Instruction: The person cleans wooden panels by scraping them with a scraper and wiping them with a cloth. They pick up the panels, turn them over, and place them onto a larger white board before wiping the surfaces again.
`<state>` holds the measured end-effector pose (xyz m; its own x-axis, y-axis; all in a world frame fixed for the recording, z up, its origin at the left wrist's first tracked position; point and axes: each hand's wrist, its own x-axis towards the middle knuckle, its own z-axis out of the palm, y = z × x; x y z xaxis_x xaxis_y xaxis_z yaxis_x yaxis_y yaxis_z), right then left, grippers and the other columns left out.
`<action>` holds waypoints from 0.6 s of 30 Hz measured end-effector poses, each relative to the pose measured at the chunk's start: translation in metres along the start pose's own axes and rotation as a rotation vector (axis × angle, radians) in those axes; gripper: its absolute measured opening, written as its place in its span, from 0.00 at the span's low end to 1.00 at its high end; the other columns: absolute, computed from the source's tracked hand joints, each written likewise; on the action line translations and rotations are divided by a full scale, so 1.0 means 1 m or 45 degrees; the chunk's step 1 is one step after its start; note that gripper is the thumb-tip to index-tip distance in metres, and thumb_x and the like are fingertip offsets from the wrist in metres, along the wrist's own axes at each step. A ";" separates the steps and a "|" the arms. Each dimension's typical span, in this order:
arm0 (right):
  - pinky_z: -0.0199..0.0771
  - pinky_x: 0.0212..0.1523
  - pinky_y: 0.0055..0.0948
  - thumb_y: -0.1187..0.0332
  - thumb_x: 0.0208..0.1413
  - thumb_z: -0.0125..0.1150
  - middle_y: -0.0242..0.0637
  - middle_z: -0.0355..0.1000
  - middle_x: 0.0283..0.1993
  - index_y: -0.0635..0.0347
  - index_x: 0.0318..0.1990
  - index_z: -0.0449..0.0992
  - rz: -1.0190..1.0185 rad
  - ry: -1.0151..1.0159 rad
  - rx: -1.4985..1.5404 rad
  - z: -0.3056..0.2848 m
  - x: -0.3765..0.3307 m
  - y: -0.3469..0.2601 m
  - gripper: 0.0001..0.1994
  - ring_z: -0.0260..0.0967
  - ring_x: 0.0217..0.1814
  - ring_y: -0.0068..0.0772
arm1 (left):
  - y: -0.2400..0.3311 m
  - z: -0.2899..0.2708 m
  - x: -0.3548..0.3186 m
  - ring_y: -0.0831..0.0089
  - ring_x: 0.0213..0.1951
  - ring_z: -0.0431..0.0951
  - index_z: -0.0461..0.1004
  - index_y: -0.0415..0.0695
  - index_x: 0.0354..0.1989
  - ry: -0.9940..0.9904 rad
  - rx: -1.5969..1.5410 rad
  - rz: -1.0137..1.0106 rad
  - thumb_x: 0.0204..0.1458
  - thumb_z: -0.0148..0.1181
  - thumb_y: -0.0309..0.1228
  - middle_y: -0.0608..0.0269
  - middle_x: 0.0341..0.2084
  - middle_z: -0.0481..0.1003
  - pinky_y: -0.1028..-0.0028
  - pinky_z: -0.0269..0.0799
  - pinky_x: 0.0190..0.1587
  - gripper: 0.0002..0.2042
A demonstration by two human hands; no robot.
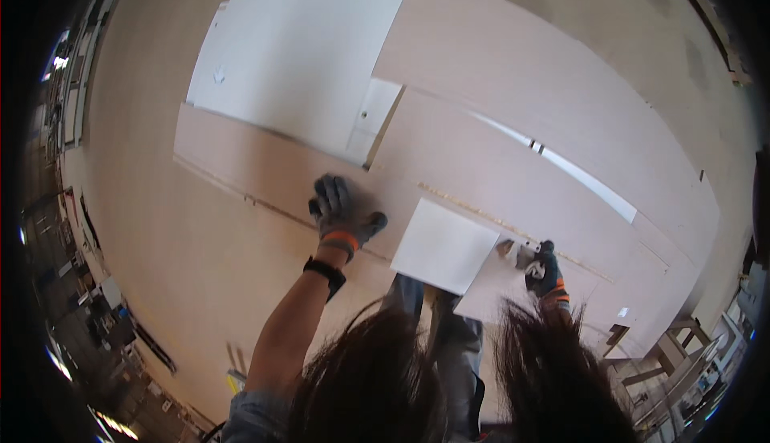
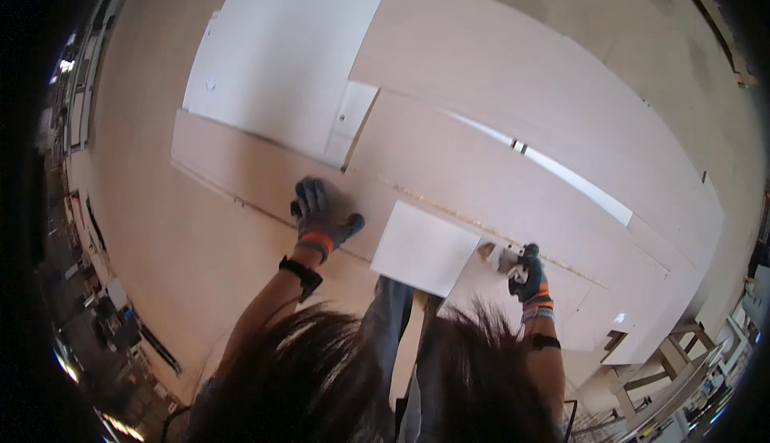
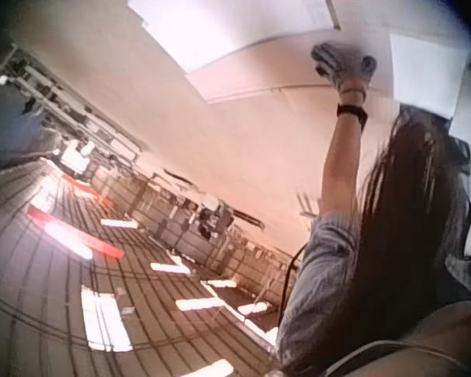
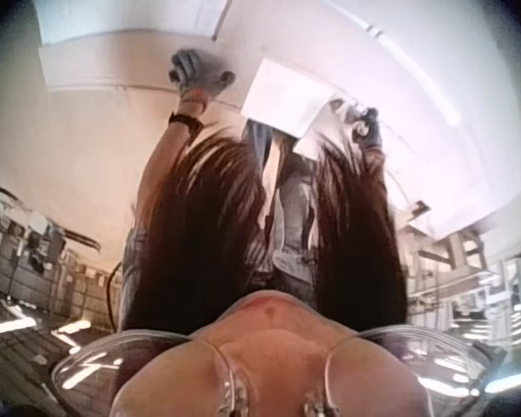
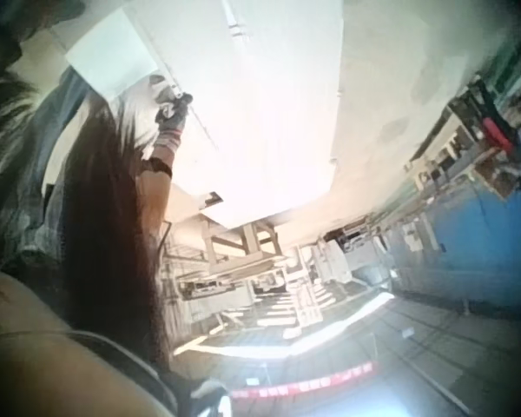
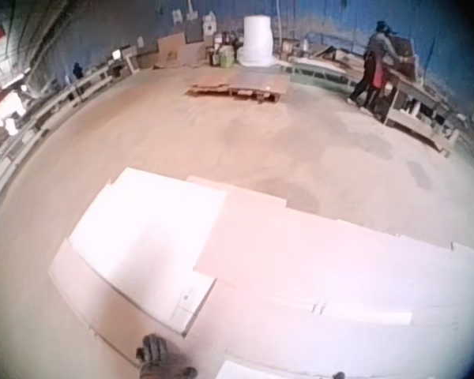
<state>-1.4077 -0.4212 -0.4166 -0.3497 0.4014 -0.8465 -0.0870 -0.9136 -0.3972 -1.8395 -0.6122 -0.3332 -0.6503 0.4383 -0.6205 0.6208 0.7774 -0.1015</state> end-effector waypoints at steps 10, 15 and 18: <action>0.59 0.10 0.29 0.46 0.60 0.40 0.35 0.66 0.16 0.60 0.36 0.77 0.136 0.353 -0.860 0.062 -0.010 -0.044 0.26 0.61 0.10 0.29 | 0.035 0.025 0.024 0.47 0.65 0.43 0.46 0.33 0.63 0.566 -0.152 0.365 0.42 0.58 0.55 0.39 0.62 0.47 0.48 0.36 0.64 0.47; 0.68 0.47 0.32 0.55 0.55 0.49 0.43 0.73 0.45 0.57 0.44 0.74 -0.061 -0.614 -2.018 0.035 -0.024 -0.074 0.18 0.69 0.49 0.39 | 0.031 0.019 0.036 0.51 0.61 0.53 0.50 0.35 0.61 0.579 -0.046 0.366 0.42 0.59 0.53 0.46 0.58 0.56 0.47 0.40 0.63 0.44; 0.68 0.48 0.32 0.50 0.56 0.47 0.42 0.73 0.45 0.59 0.48 0.72 0.301 -0.196 -1.481 0.038 -0.019 -0.062 0.23 0.69 0.48 0.38 | 0.023 0.000 0.041 0.55 0.57 0.60 0.53 0.37 0.60 0.506 -0.055 0.404 0.40 0.60 0.52 0.50 0.55 0.61 0.49 0.42 0.63 0.43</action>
<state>-1.4314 -0.3747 -0.3624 -0.3582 0.1467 -0.9220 0.8628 -0.3253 -0.3870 -1.8520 -0.5760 -0.3614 -0.5543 0.7871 -0.2707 0.8015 0.5924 0.0814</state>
